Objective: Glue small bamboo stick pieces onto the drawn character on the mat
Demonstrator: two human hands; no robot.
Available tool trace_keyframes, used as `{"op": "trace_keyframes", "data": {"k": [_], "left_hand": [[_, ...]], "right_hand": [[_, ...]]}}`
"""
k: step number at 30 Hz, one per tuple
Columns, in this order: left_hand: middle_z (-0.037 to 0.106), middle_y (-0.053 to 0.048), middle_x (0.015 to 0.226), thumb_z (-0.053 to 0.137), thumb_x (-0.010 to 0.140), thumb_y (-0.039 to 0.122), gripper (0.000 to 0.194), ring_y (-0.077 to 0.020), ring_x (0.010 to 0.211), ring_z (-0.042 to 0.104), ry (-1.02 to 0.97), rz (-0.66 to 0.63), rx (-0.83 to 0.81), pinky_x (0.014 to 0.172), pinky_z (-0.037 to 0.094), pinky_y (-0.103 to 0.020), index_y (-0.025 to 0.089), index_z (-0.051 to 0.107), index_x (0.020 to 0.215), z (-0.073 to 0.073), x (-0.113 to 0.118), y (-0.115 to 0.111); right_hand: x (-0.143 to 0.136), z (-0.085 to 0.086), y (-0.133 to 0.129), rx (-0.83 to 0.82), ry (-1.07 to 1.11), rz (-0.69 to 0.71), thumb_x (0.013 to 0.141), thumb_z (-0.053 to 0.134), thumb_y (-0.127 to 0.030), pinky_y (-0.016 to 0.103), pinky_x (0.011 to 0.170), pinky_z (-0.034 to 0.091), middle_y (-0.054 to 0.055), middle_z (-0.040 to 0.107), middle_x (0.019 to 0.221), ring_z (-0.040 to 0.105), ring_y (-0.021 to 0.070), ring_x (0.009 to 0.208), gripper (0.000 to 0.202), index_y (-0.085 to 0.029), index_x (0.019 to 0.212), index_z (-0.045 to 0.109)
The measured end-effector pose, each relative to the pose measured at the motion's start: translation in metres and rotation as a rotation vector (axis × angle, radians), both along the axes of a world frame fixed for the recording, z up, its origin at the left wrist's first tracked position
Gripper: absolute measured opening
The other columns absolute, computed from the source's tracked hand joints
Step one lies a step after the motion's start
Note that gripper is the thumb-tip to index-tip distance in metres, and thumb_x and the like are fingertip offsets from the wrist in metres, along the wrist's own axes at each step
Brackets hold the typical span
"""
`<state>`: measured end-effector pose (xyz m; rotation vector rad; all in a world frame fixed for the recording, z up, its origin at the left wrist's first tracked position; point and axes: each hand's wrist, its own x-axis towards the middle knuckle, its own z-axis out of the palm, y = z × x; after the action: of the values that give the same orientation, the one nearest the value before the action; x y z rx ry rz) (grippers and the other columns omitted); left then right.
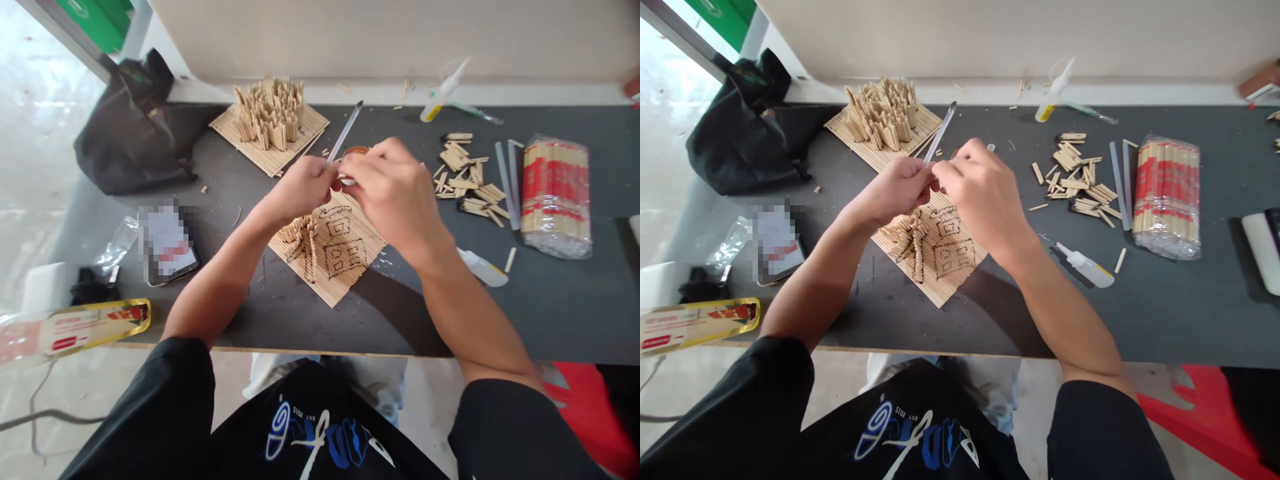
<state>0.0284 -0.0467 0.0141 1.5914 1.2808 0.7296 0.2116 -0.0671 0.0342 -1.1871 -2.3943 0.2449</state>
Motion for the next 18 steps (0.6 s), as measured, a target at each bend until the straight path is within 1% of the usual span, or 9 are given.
{"op": "trace_keyframes", "data": {"k": [2, 4, 7, 10, 13, 15, 18], "left_hand": [[0.046, 0.001, 0.055, 0.043, 0.100, 0.021, 0.036, -0.0048, 0.051, 0.039, 0.012, -0.007, 0.037, 0.049, 0.027, -0.017, 0.015, 0.051, 0.066, 0.001, 0.003, -0.003], [0.046, 0.001, 0.055, 0.042, 0.101, 0.021, 0.036, -0.0049, 0.052, 0.039, 0.017, -0.021, 0.049, 0.050, 0.028, -0.018, 0.015, 0.051, 0.066, 0.003, 0.003, -0.004], [0.046, 0.001, 0.055, 0.041, 0.101, 0.019, 0.035, -0.0051, 0.053, 0.040, 0.020, -0.050, 0.052, 0.052, 0.029, -0.019, 0.015, 0.053, 0.069, 0.002, 0.003, -0.004], [0.046, 0.001, 0.056, 0.042, 0.102, 0.022, 0.035, -0.0057, 0.055, 0.041, 0.042, -0.061, 0.062, 0.054, 0.029, -0.020, 0.014, 0.056, 0.071, -0.002, 0.005, -0.003], [0.048, 0.000, 0.059, 0.043, 0.103, 0.026, 0.037, -0.0062, 0.057, 0.041, 0.073, -0.078, 0.055, 0.055, 0.029, -0.021, 0.013, 0.059, 0.073, -0.004, 0.007, -0.003], [0.047, 0.000, 0.061, 0.042, 0.105, 0.031, 0.039, -0.0062, 0.057, 0.041, 0.093, -0.078, 0.047, 0.056, 0.030, -0.021, 0.012, 0.062, 0.077, -0.003, 0.006, -0.002], [0.043, 0.000, 0.061, 0.030, 0.108, 0.041, 0.051, -0.0071, 0.056, 0.040, 0.144, -0.005, 0.076, 0.057, 0.031, -0.022, 0.013, 0.065, 0.085, 0.004, -0.006, 0.002]], "right_hand": [[-0.005, -0.009, 0.000, 0.056, -0.029, 0.014, 0.106, 0.041, -0.019, 0.048, 0.102, 0.048, 0.009, 0.070, 0.118, 0.058, 0.0310, 0.122, 0.032, -0.025, 0.118, 0.069], [-0.005, -0.015, 0.001, 0.145, -0.057, 0.017, 0.106, 0.038, -0.015, 0.047, 0.098, 0.050, 0.010, 0.070, 0.117, 0.059, 0.0309, 0.119, 0.034, -0.021, 0.116, 0.070], [-0.001, -0.020, 0.005, 0.214, -0.080, 0.034, 0.105, 0.039, -0.012, 0.044, 0.091, 0.053, 0.011, 0.070, 0.114, 0.063, 0.0294, 0.113, 0.032, -0.019, 0.116, 0.068], [0.002, -0.023, 0.008, 0.190, -0.075, 0.055, 0.104, 0.044, -0.012, 0.040, 0.085, 0.055, 0.010, 0.070, 0.112, 0.066, 0.0269, 0.104, 0.027, -0.020, 0.118, 0.066], [0.004, -0.023, 0.009, 0.172, -0.081, 0.035, 0.101, 0.049, -0.011, 0.039, 0.081, 0.055, 0.010, 0.070, 0.106, 0.068, 0.0269, 0.099, 0.023, -0.019, 0.115, 0.066], [0.007, -0.020, 0.010, 0.150, -0.077, 0.026, 0.099, 0.052, -0.009, 0.040, 0.079, 0.055, 0.009, 0.070, 0.103, 0.068, 0.0271, 0.096, 0.023, -0.020, 0.114, 0.066], [0.018, -0.010, 0.013, 0.120, -0.026, 0.046, 0.094, 0.056, -0.005, 0.041, 0.080, 0.055, 0.006, 0.070, 0.104, 0.069, 0.0266, 0.093, 0.028, -0.022, 0.114, 0.065]]}}
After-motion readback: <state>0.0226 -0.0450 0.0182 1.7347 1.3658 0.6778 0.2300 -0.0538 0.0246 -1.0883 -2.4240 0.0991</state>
